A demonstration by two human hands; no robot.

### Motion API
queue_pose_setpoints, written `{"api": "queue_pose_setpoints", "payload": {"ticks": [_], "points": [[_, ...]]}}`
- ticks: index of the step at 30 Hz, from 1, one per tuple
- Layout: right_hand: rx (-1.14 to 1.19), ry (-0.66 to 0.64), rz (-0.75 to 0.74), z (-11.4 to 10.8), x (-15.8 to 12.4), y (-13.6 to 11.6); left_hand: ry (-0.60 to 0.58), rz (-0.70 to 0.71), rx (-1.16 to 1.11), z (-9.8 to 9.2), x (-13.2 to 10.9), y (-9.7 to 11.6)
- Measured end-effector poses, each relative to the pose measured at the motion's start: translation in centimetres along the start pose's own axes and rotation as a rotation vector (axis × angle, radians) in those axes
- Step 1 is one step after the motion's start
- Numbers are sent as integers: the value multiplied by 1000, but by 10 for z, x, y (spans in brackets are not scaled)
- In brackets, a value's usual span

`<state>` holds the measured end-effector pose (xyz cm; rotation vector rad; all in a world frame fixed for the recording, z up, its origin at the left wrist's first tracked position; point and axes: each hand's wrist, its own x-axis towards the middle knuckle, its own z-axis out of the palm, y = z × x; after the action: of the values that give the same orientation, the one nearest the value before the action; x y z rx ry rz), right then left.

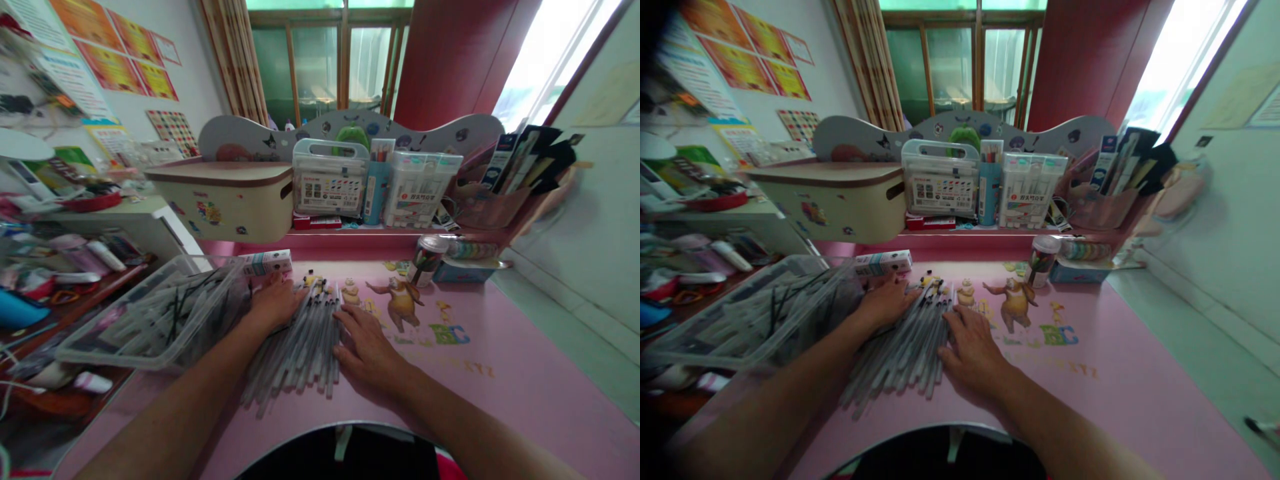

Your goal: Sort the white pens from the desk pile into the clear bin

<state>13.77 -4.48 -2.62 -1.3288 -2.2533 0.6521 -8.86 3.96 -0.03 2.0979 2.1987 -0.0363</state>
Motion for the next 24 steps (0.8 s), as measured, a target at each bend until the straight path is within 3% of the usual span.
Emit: {"api": "queue_pose_setpoints", "payload": {"ticks": [3,7,14,24], "points": [[0,0,0,0,0,0,32,-23,-12,0,3,-5],[9,6,10,0,0,-2,107,-189,-126,5,28,-12],[15,7,1,0,0,0,182,-412,-221,-2,55,3],[24,-10,17,0,0,0,162,-359,-171,6,40,0]]}}
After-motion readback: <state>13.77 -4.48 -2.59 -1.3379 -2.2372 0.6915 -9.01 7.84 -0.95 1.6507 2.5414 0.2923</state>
